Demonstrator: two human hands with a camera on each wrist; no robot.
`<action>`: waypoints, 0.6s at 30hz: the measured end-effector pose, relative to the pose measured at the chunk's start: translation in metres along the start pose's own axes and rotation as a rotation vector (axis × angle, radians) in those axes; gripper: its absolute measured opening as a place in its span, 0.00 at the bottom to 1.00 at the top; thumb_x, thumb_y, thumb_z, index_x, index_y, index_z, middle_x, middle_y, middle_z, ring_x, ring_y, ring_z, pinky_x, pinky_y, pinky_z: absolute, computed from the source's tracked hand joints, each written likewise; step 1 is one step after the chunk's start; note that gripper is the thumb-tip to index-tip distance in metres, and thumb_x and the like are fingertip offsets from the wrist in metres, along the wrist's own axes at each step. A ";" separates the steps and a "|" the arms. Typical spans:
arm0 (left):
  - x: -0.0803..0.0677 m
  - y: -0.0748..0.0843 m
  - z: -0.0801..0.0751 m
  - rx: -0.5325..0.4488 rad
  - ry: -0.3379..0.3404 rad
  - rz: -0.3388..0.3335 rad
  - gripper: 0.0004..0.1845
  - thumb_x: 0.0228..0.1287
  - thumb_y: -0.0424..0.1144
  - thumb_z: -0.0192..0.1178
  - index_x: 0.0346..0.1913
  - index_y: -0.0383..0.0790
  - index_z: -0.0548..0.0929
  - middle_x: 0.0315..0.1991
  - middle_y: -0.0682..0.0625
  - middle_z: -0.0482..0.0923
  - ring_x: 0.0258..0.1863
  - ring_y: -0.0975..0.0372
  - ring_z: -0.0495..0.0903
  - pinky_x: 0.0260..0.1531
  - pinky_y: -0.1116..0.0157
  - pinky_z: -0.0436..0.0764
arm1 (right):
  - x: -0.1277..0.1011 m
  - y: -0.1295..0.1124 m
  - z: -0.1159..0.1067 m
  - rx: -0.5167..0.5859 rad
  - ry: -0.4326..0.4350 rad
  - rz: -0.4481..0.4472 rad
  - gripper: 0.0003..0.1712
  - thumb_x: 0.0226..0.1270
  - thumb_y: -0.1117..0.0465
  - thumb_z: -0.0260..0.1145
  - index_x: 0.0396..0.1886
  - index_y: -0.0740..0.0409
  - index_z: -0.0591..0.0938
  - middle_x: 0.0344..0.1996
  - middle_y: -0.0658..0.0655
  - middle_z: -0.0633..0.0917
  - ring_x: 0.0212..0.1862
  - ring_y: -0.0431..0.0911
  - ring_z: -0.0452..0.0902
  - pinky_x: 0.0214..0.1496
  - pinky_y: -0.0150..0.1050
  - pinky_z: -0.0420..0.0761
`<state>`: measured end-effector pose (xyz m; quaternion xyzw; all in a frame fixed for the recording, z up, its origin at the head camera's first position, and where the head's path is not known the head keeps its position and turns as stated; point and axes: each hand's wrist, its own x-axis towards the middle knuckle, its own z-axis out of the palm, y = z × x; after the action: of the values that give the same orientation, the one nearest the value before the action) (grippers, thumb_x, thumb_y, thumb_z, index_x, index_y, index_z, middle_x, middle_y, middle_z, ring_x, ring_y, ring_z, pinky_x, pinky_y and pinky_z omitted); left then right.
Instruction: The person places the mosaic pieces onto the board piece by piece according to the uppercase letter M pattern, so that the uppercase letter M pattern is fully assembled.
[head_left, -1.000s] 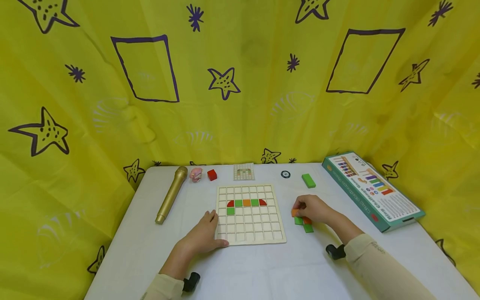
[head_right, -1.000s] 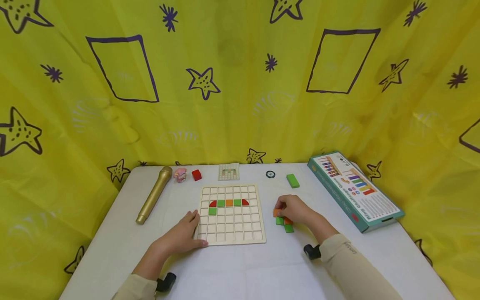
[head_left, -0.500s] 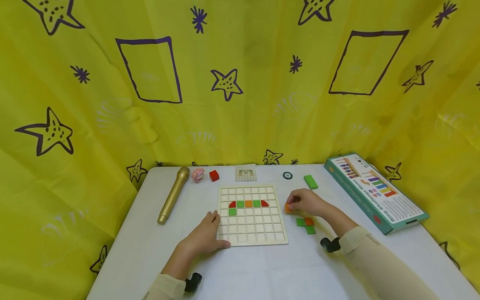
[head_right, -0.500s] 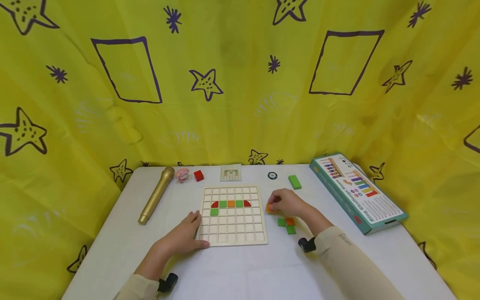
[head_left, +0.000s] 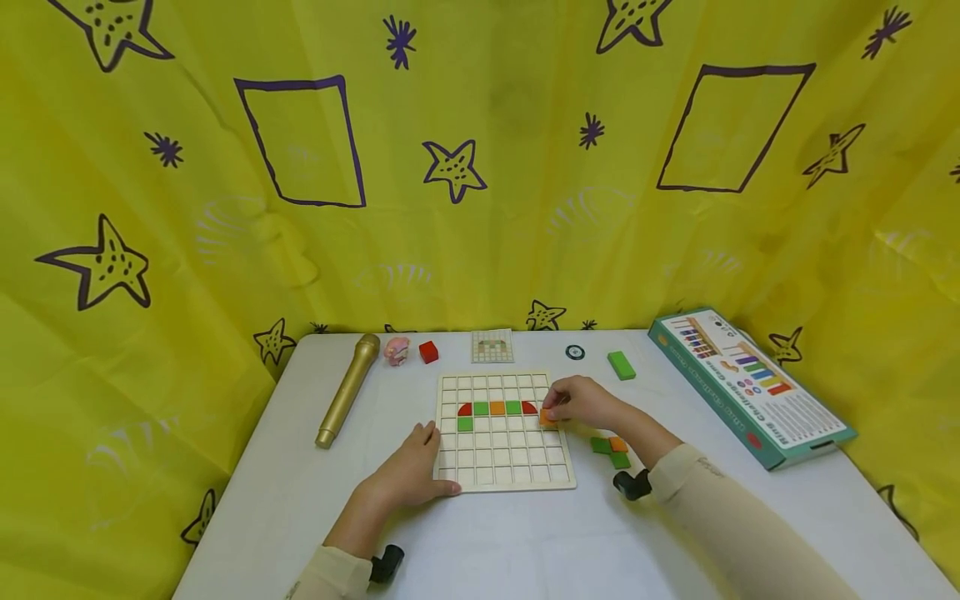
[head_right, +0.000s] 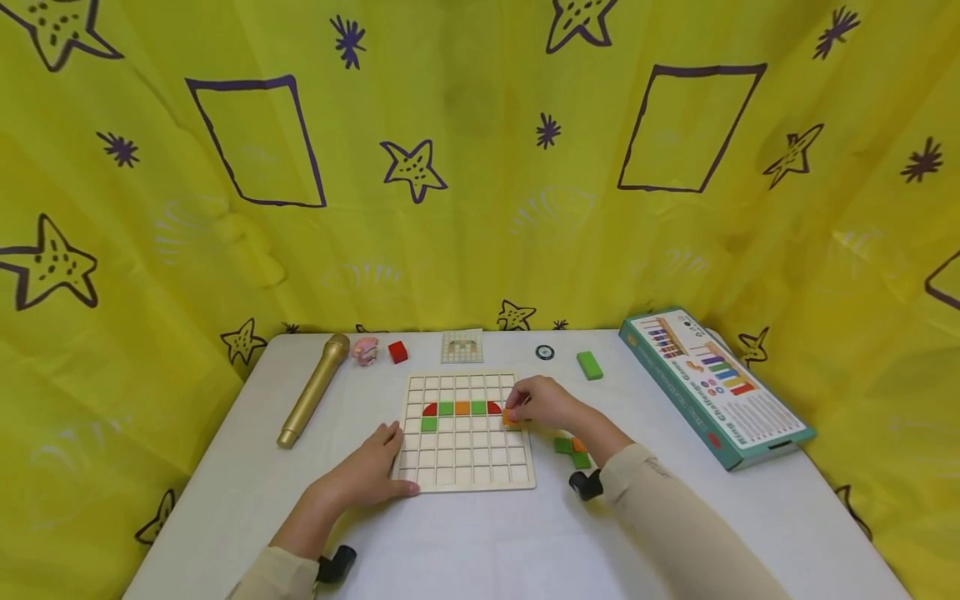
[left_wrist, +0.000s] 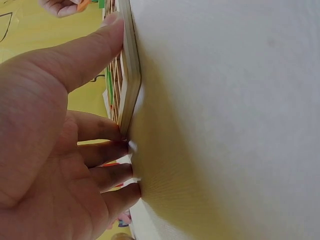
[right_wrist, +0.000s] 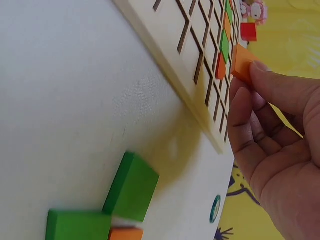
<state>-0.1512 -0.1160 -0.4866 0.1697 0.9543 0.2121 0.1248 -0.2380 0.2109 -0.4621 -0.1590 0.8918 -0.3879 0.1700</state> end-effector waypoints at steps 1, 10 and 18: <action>0.000 0.000 0.000 0.000 0.001 0.000 0.55 0.54 0.55 0.75 0.73 0.22 0.60 0.76 0.32 0.55 0.76 0.39 0.52 0.71 0.47 0.62 | 0.001 -0.003 0.002 0.001 -0.004 -0.002 0.02 0.66 0.67 0.71 0.35 0.57 0.85 0.33 0.51 0.83 0.36 0.46 0.75 0.40 0.37 0.80; 0.000 -0.001 0.001 -0.003 0.001 -0.007 0.56 0.53 0.55 0.76 0.74 0.23 0.60 0.76 0.33 0.55 0.76 0.40 0.51 0.70 0.47 0.62 | 0.014 -0.024 0.017 -0.052 -0.043 -0.050 0.02 0.65 0.65 0.72 0.34 0.57 0.85 0.31 0.49 0.83 0.37 0.45 0.75 0.41 0.38 0.78; 0.000 -0.002 0.000 -0.013 -0.006 -0.004 0.56 0.54 0.56 0.75 0.74 0.23 0.60 0.76 0.32 0.55 0.76 0.40 0.51 0.71 0.47 0.62 | 0.028 -0.038 0.029 -0.099 -0.071 -0.096 0.03 0.64 0.65 0.73 0.33 0.53 0.87 0.30 0.46 0.84 0.37 0.43 0.76 0.44 0.38 0.79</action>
<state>-0.1518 -0.1178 -0.4874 0.1678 0.9528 0.2178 0.1291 -0.2450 0.1560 -0.4579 -0.2234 0.8946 -0.3453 0.1747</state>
